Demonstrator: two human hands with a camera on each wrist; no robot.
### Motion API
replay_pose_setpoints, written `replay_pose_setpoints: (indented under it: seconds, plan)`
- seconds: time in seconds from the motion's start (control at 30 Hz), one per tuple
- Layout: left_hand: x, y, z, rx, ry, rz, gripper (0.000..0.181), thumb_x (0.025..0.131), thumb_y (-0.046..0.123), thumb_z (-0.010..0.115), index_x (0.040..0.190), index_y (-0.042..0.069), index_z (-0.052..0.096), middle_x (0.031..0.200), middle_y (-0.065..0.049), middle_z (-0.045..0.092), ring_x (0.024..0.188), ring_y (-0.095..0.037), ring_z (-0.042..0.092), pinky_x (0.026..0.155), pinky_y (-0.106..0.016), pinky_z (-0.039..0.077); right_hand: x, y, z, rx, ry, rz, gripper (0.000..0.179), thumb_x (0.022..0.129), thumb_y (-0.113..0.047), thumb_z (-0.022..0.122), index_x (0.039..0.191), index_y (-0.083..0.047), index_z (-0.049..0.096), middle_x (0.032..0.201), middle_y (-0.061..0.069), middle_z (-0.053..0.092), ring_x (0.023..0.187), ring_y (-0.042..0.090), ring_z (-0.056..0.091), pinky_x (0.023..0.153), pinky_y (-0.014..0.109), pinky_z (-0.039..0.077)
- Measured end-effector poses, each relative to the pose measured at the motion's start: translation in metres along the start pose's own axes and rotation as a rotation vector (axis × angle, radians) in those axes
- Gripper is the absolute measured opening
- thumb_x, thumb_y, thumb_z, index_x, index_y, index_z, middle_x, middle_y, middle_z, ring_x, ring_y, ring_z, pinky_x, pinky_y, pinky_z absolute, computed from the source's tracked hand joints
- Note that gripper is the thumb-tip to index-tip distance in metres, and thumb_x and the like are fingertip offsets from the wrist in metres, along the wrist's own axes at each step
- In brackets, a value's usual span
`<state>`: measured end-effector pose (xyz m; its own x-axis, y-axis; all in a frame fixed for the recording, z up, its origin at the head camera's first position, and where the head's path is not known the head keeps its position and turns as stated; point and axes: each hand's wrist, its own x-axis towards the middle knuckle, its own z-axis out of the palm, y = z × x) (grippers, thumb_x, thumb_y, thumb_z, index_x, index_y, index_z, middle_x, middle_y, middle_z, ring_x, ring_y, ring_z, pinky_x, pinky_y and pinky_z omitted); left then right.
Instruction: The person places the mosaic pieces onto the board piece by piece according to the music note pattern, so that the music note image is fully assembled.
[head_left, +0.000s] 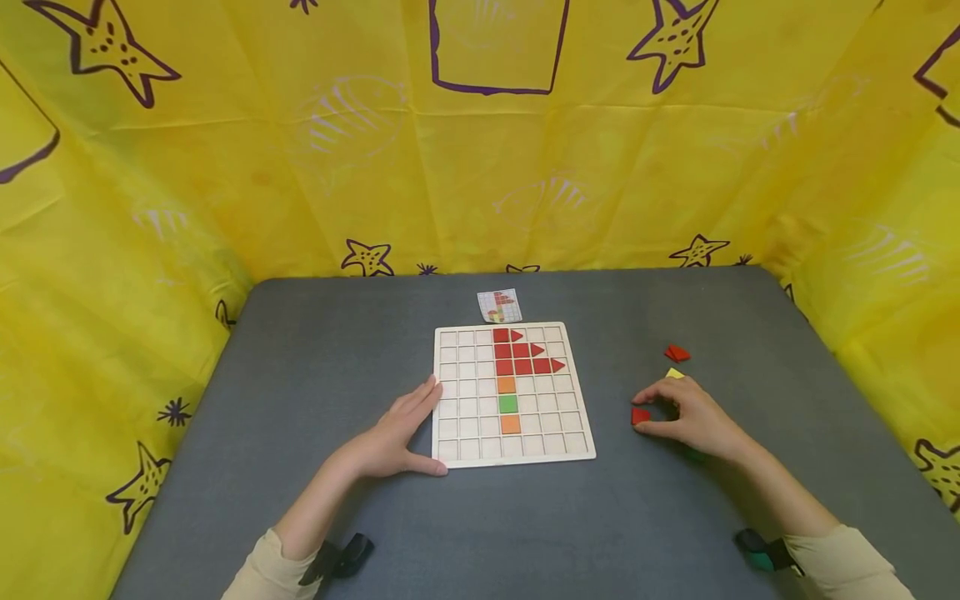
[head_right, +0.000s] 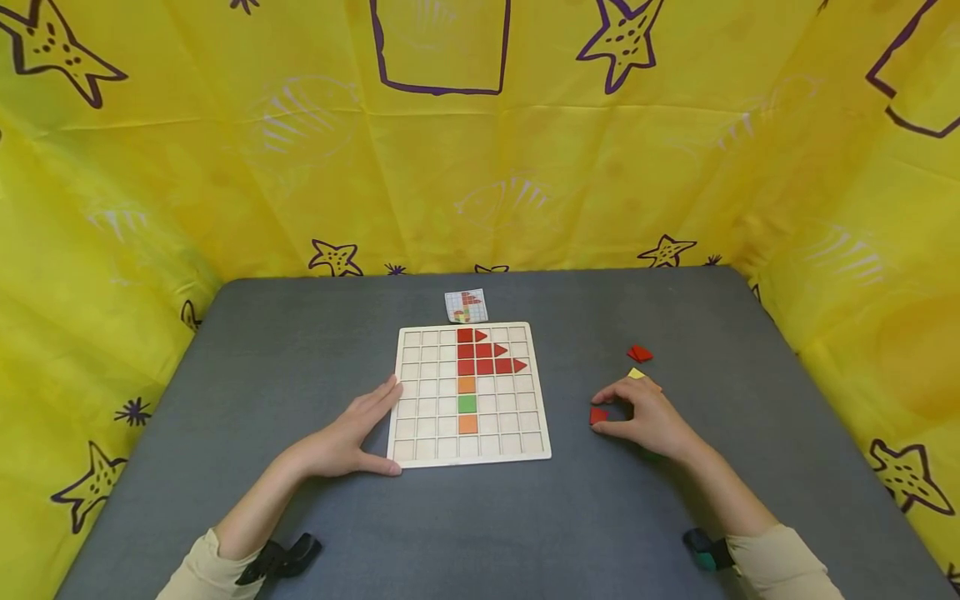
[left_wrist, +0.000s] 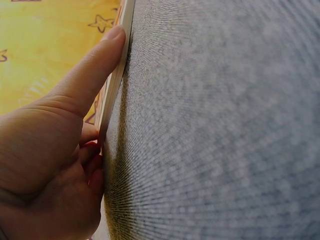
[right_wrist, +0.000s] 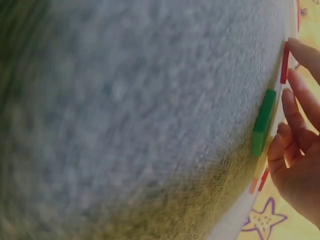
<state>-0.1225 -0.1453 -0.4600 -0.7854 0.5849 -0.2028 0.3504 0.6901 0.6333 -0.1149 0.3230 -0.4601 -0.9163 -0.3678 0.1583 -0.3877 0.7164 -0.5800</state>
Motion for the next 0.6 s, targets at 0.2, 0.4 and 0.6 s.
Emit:
replay_pose_setpoints:
  seconds: [0.2, 0.4, 0.6]
  plan:
    - [0.001, -0.001, 0.001, 0.002, 0.001, 0.002, 0.117, 0.073, 0.051, 0.082, 0.156, 0.006, 0.015, 0.163, -0.009, 0.005, 0.146, -0.035, 0.012, 0.111, -0.056, 0.020, 0.000, 0.001, -0.002, 0.006, -0.013, -0.027, 0.027, 0.075, -0.024, 0.086, 0.097, -0.021, 0.071, 0.092, -0.010, 0.065, 0.085, 0.015, 0.046, 0.077, 0.029, 0.034]
    - [0.000, 0.000, 0.000, 0.000, 0.002, 0.006, 0.116, 0.073, 0.050, 0.082, 0.156, 0.006, 0.014, 0.163, -0.009, 0.004, 0.146, -0.035, 0.012, 0.111, -0.056, 0.020, 0.003, 0.002, 0.000, 0.003, 0.023, -0.076, 0.024, 0.073, -0.021, 0.087, 0.092, -0.022, 0.072, 0.087, -0.012, 0.065, 0.081, 0.013, 0.049, 0.076, 0.027, 0.034]
    - [-0.001, 0.001, -0.001, -0.004, 0.003, 0.005, 0.115, 0.073, 0.049, 0.083, 0.156, 0.005, 0.015, 0.163, -0.010, 0.005, 0.146, -0.035, 0.011, 0.111, -0.056, 0.021, 0.010, -0.003, 0.008, 0.019, 0.049, -0.072, 0.022, 0.074, -0.021, 0.087, 0.091, -0.023, 0.073, 0.086, -0.014, 0.066, 0.082, 0.009, 0.052, 0.079, 0.025, 0.034]
